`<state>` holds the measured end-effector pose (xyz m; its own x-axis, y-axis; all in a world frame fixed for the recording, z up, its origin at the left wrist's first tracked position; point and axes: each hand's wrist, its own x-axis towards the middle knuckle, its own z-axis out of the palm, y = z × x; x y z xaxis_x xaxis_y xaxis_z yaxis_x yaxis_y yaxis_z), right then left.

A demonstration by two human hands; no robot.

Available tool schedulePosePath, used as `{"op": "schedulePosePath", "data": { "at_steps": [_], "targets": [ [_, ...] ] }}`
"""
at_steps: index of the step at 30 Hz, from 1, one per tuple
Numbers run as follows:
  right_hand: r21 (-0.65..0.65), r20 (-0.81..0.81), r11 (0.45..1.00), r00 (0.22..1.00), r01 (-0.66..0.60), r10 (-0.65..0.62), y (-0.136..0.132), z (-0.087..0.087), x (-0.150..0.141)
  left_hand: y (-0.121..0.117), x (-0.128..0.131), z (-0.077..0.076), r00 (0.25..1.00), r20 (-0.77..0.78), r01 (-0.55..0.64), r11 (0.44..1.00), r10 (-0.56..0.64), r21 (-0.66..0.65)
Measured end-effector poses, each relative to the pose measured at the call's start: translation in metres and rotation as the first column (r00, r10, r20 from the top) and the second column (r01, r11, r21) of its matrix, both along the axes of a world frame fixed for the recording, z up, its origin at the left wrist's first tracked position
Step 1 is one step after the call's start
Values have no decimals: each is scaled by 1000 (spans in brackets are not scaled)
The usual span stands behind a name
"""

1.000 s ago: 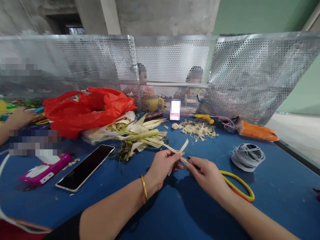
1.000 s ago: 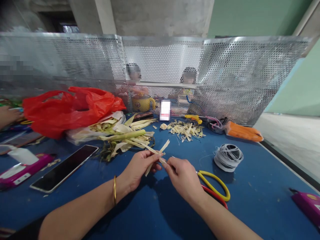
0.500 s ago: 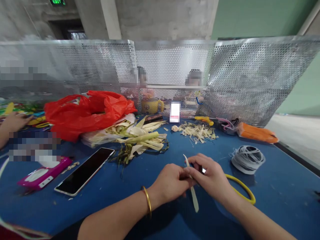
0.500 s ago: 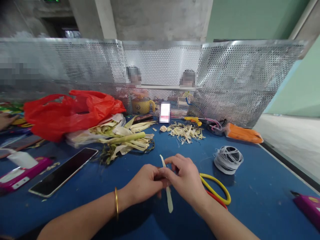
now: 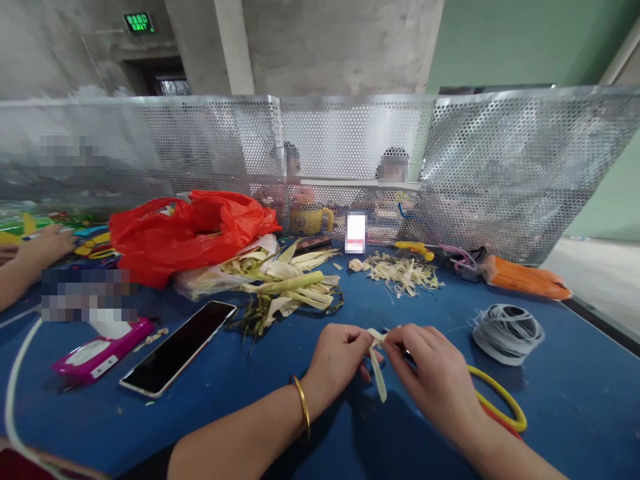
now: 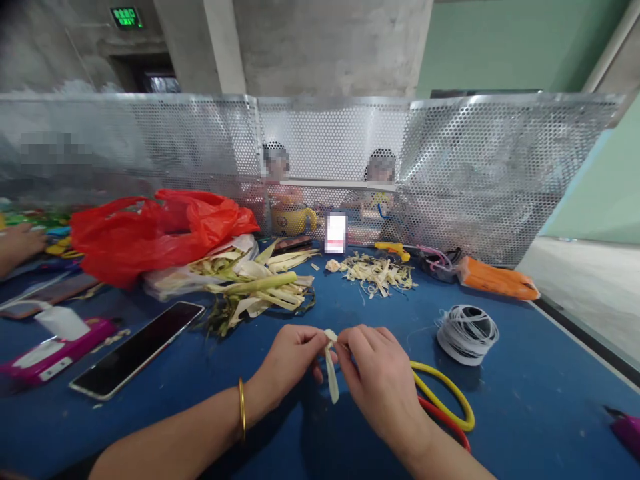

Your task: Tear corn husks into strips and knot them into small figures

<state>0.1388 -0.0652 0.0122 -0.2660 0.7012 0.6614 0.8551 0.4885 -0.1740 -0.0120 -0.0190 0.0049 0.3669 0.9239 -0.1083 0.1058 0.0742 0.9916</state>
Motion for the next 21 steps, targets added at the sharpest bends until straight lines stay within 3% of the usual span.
{"op": "schedulePosePath", "data": {
  "at_steps": [7, 14, 21],
  "targets": [
    [21, 53, 999, 998, -28, 27, 0, -1, -1, -4, 2, 4, 983, 183, 46, 968, 0, -246],
    [114, 180, 993, 984, -18, -3, -2, -1, -4, -3, 5, -1, 955, 286, 32, 931, 79, -364],
    [109, 136, 994, 991, -5, -10, -4, -3, -7, -3, 5, 0, 930, 347, 33, 915, 118, -401]
  ]
}}
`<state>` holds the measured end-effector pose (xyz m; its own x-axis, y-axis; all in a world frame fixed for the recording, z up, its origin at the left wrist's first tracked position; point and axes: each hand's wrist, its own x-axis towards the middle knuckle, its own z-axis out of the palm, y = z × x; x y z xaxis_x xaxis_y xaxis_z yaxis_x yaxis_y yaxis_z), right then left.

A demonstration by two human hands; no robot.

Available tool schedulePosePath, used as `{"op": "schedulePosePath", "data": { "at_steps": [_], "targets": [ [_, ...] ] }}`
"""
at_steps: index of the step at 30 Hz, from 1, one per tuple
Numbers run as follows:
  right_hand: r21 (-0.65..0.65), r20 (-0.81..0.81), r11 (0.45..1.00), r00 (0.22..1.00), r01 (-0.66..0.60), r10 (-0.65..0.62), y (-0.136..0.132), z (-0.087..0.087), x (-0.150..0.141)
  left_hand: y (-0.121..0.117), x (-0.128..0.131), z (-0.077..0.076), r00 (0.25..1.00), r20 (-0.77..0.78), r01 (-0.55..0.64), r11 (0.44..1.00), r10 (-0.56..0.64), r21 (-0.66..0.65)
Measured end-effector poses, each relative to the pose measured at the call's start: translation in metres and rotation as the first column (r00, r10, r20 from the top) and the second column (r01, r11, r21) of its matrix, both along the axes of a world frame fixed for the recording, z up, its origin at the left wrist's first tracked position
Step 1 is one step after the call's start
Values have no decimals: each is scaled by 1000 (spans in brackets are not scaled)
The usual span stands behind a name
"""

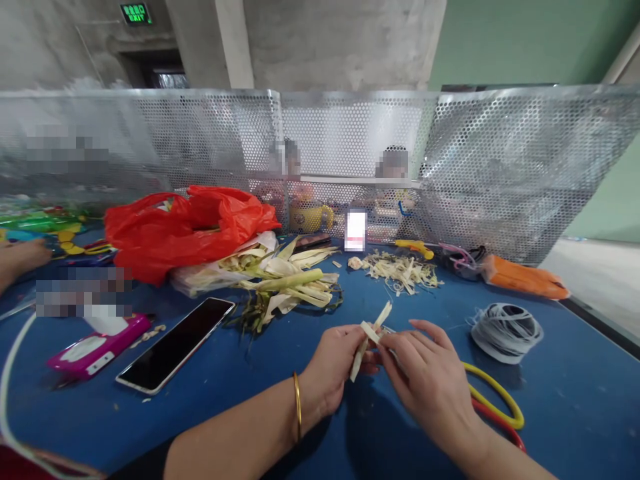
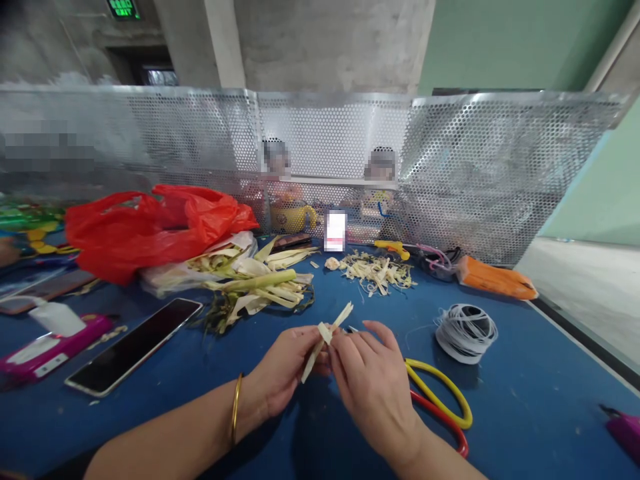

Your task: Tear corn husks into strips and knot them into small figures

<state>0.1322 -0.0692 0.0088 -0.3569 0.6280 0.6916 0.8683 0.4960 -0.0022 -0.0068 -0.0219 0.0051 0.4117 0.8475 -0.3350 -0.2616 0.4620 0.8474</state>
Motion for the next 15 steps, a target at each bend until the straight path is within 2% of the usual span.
{"op": "schedulePosePath", "data": {
  "at_steps": [4, 15],
  "targets": [
    [-12, -19, 1000, 1000, 23, -23, -1, 0, -2, 1, 0, 0, 999, 40, -25, 1000, 25, 13],
    [12, -202, 997, 977, 76, -72, 0, 1, -4, 0, 0, -4, 991, 133, 29, 998, -35, 49]
  ]
}}
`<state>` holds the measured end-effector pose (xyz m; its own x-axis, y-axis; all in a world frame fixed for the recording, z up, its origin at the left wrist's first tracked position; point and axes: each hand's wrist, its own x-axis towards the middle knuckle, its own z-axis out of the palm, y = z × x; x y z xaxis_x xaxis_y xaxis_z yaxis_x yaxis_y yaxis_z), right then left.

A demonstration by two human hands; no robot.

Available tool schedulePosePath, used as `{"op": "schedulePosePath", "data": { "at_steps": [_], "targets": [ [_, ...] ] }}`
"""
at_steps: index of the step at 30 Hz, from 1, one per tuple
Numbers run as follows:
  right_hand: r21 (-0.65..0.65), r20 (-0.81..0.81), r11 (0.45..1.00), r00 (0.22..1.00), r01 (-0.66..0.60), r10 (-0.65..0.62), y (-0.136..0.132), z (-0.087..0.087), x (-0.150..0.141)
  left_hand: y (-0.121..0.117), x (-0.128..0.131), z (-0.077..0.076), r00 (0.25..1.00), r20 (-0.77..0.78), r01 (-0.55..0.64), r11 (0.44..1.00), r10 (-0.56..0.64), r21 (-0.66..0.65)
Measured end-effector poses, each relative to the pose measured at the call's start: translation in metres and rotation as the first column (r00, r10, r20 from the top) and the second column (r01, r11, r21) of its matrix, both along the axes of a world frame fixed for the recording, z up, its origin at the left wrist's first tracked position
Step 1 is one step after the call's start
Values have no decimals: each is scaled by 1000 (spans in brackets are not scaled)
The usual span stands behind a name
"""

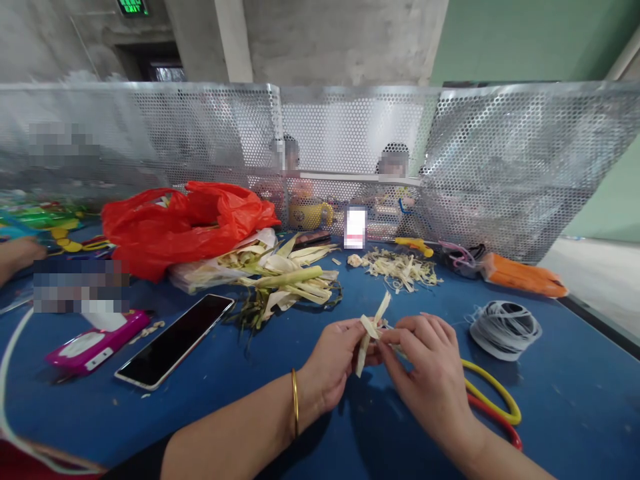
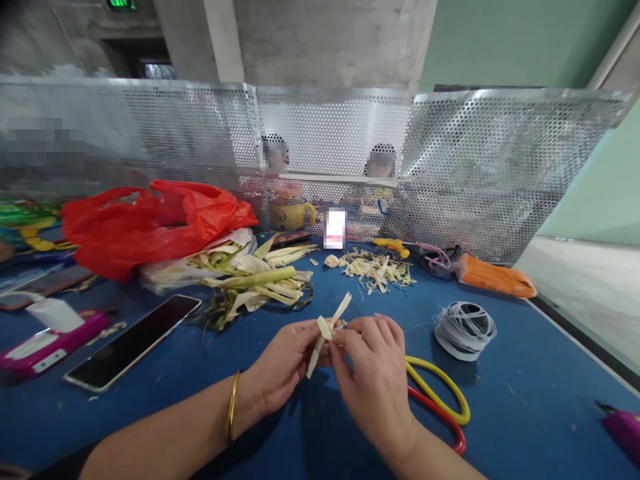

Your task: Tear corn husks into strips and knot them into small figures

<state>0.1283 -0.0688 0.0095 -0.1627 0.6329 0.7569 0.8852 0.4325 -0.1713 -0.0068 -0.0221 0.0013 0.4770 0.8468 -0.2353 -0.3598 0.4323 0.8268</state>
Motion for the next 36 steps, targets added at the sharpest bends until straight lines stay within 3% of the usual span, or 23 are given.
{"op": "schedulePosePath", "data": {
  "at_steps": [14, 21, 27, 36],
  "targets": [
    [-56, -74, 998, 997, -15, 11, 5, -7, 0, -3, -3, 8, 991, 129, 49, 998, -46, -28],
    [-62, -43, 998, 999, -16, 13, 5, -7, 0, -4, 1, 7, 998, 56, 22, 1000, -21, -3],
    [-81, 253, 977, 944, -195, 210, 1, 0, 1, -3, -2, 6, 1000, 26, 17, 1000, -17, -15],
    [-125, 518, 950, 798, -285, 308, 3, -2, -1, -2, -1, 2, 998, 60, 30, 999, -29, -20]
  ]
}}
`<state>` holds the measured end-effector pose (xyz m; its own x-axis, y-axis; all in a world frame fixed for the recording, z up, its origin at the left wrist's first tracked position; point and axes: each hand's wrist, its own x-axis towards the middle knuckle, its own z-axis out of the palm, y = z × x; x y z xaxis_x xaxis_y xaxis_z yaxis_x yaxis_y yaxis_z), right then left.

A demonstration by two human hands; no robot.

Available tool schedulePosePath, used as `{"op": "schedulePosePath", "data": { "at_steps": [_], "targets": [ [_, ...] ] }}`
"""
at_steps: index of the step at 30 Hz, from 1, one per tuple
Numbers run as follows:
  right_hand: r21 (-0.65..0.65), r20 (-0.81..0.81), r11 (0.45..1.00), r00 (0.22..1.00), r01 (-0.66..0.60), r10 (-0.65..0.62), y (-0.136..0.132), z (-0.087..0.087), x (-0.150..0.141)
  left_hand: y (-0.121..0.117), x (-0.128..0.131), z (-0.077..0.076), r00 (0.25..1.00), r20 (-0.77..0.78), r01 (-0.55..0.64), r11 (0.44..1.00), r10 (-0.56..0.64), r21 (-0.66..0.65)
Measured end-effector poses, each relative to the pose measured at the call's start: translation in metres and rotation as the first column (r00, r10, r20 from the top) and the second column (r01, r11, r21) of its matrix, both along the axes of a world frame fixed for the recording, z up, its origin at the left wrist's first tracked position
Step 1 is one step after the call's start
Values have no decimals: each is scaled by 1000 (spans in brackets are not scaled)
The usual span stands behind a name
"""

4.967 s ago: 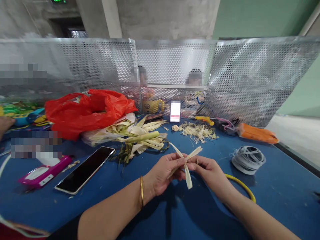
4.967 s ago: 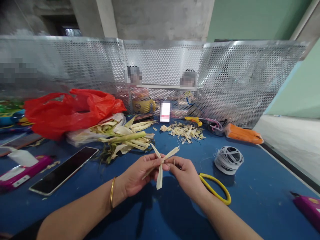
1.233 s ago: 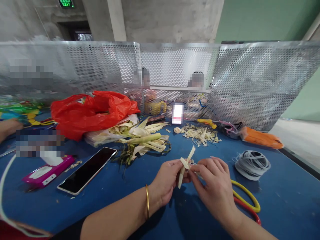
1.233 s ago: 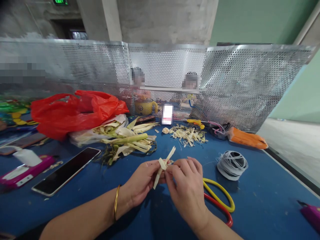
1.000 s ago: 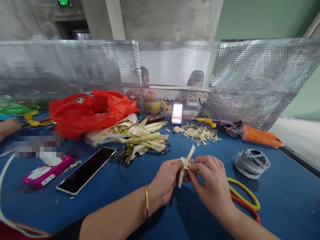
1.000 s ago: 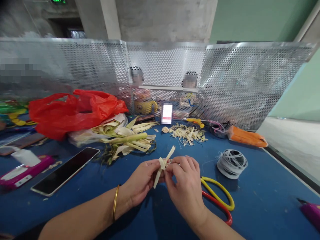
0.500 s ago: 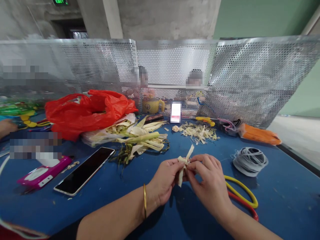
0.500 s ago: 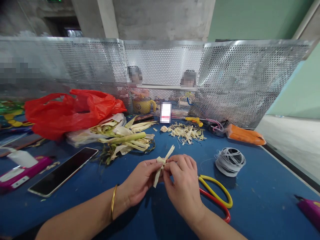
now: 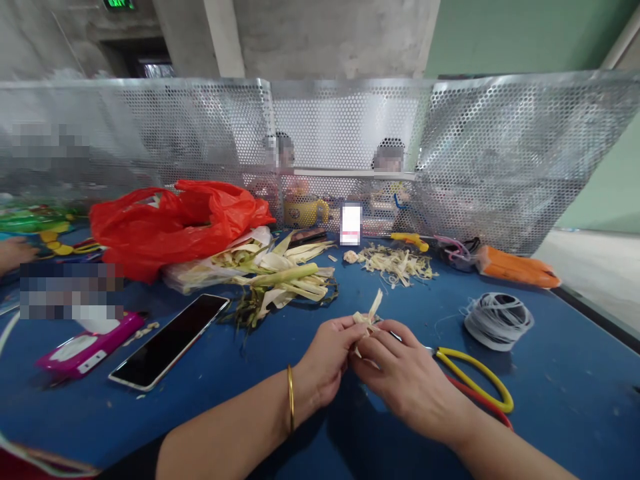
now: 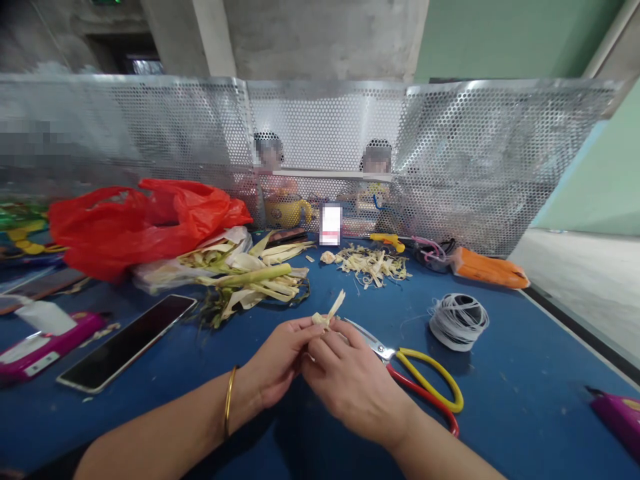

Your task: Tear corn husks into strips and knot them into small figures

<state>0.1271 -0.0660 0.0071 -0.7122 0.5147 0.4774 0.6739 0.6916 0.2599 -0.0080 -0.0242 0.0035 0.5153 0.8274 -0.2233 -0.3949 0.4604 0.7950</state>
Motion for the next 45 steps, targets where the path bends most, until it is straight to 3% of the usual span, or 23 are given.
{"op": "schedulePosePath", "data": {
  "at_steps": [4, 7, 9, 12, 14, 17, 24, 34, 41, 43, 45],
  "targets": [
    [0, -4, 1000, 1000, 8, -8, 0, -3, -1, -1, 1, -1, 1000, 0, 20, 1000, -20, 8],
    [-51, -220, 998, 975, 31, -42, 0, -3, 1, -1, 0, -2, 1000, -10, 21, 999, -20, 25],
    [-126, -415, 989, 901, 80, -126, 1, -3, 3, 0, 0, -3, 1000, -20, 17, 999, -17, 31],
    [-317, -617, 939, 722, 137, -313, 4, -5, 6, 1, -1, -3, 999, -48, 14, 999, -13, 29],
    [-438, -664, 888, 617, 137, -423, 6, -7, 8, 1, -1, -4, 998, -69, 14, 999, -12, 32],
    [-527, -647, 835, 563, 157, -515, 8, -10, 9, 2, -1, -4, 997, -81, 9, 999, -6, 38],
    [-616, -533, 744, 559, 259, -636, 7, -9, 8, 2, -2, -3, 992, -128, -1, 997, 11, 82],
    [-651, -436, 690, 588, 317, -681, 8, -9, 7, 1, -1, -4, 985, -167, -18, 994, 37, 111],
    [-641, -571, 757, 583, 124, -579, 7, -9, 9, 12, -5, -3, 973, -161, -164, 986, 166, 27],
    [-570, -567, 814, 662, 116, -491, 6, -9, 11, 15, -7, -2, 969, -157, -192, 981, 190, 2],
    [-443, -483, 887, 798, 133, -361, 5, -8, 11, 15, -8, 0, 967, -166, -198, 980, 194, -6]
  ]
}}
